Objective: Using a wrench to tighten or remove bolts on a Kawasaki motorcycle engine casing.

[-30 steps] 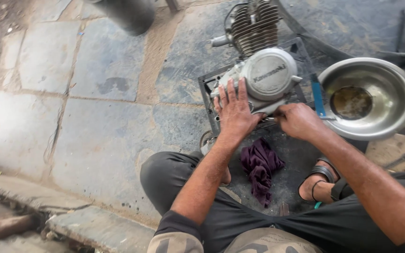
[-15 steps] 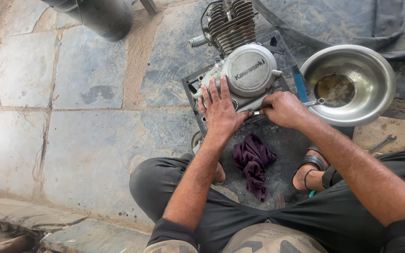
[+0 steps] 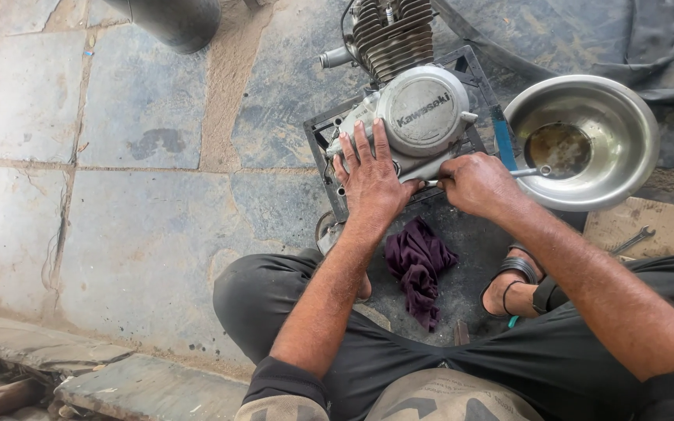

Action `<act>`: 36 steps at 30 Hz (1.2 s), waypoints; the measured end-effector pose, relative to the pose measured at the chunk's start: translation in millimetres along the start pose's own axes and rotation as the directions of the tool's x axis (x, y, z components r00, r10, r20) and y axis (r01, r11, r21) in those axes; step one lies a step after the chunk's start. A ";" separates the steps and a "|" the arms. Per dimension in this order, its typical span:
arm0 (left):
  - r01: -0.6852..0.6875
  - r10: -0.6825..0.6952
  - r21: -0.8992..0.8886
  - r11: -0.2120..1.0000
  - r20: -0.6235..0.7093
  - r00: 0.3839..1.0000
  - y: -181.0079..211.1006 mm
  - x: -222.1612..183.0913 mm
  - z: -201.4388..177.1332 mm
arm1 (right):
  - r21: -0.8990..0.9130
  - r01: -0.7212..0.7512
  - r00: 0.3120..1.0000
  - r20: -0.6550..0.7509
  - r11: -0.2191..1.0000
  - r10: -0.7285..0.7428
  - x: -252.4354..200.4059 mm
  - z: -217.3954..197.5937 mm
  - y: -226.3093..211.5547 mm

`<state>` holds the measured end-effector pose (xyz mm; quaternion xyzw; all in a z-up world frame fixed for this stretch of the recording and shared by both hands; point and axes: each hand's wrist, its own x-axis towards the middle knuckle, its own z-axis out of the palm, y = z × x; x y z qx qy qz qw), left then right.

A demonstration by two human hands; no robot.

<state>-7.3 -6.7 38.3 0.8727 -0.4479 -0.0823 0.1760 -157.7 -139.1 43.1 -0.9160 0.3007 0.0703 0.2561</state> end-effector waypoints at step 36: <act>-0.055 0.055 -0.043 0.998 0.006 0.998 -10.4 -0.2 6.3 | 0.046 -0.015 0.998 0.057 0.999 0.012 4.3 9.5 7.0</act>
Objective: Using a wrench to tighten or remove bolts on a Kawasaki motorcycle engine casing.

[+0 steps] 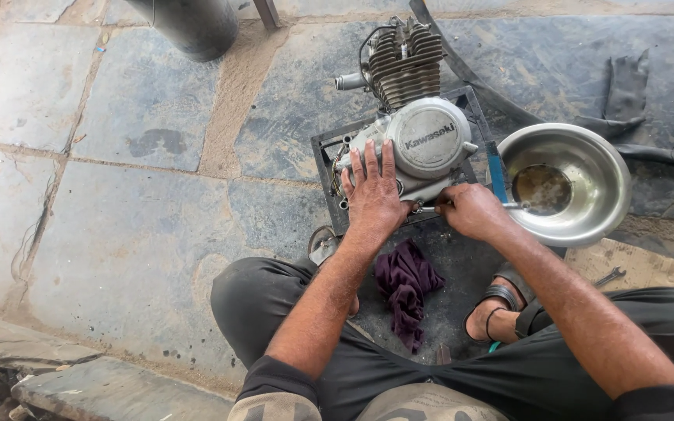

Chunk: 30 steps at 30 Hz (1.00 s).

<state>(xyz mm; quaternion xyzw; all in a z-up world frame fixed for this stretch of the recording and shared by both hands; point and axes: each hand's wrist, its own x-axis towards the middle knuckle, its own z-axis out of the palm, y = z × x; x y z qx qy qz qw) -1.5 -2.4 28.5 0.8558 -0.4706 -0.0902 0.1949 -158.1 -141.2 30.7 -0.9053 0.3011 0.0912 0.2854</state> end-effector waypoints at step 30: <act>-0.072 0.071 0.001 0.997 -0.203 0.977 -7.2 -1.1 18.2 | -0.050 0.041 0.994 -0.096 0.998 -0.046 -9.5 -23.7 -2.1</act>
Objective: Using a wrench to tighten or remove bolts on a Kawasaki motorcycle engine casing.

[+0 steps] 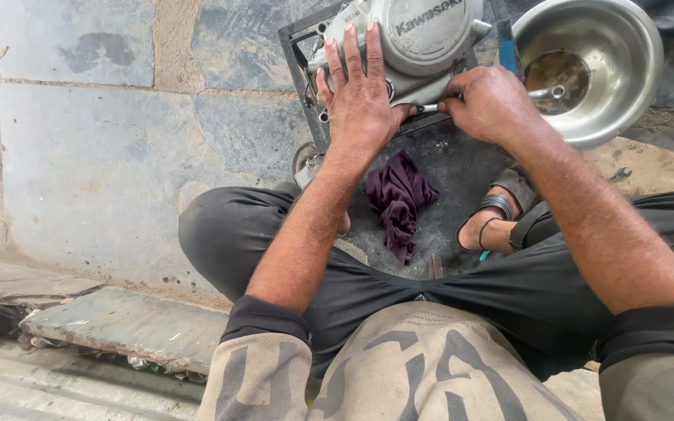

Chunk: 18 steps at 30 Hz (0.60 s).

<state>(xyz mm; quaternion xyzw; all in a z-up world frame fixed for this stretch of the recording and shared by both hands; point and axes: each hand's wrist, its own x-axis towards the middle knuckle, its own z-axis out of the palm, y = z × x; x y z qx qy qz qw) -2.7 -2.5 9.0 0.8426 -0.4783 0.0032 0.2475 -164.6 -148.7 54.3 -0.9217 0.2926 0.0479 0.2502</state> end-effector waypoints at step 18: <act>0.113 -0.117 0.031 0.993 0.163 0.980 22.6 12.3 -32.6 | 0.841 -0.394 0.919 0.370 0.372 0.137 -6.9 81.7 -7.1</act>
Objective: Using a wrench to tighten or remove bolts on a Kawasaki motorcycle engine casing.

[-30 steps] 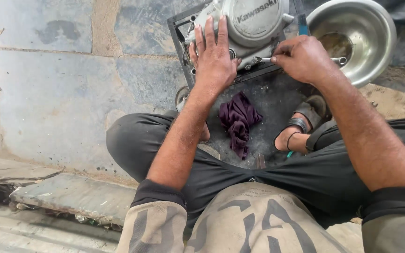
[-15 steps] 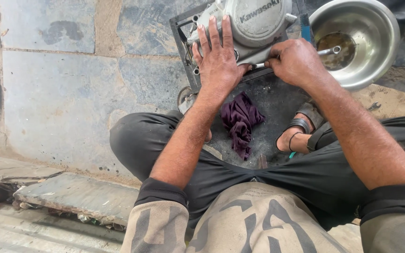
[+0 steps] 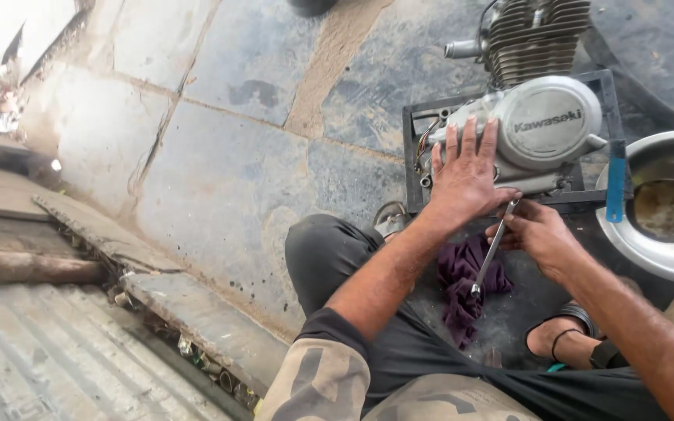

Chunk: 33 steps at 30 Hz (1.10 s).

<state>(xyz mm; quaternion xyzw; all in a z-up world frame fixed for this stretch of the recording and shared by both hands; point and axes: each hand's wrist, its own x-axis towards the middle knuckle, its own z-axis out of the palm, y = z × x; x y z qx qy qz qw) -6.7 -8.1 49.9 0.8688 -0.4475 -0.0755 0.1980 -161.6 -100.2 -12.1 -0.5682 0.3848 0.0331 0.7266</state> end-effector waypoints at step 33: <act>-0.011 0.010 0.019 1.000 0.031 0.999 -8.2 -0.6 5.4 | -0.030 -0.028 0.999 0.038 0.999 0.029 4.1 8.9 -3.2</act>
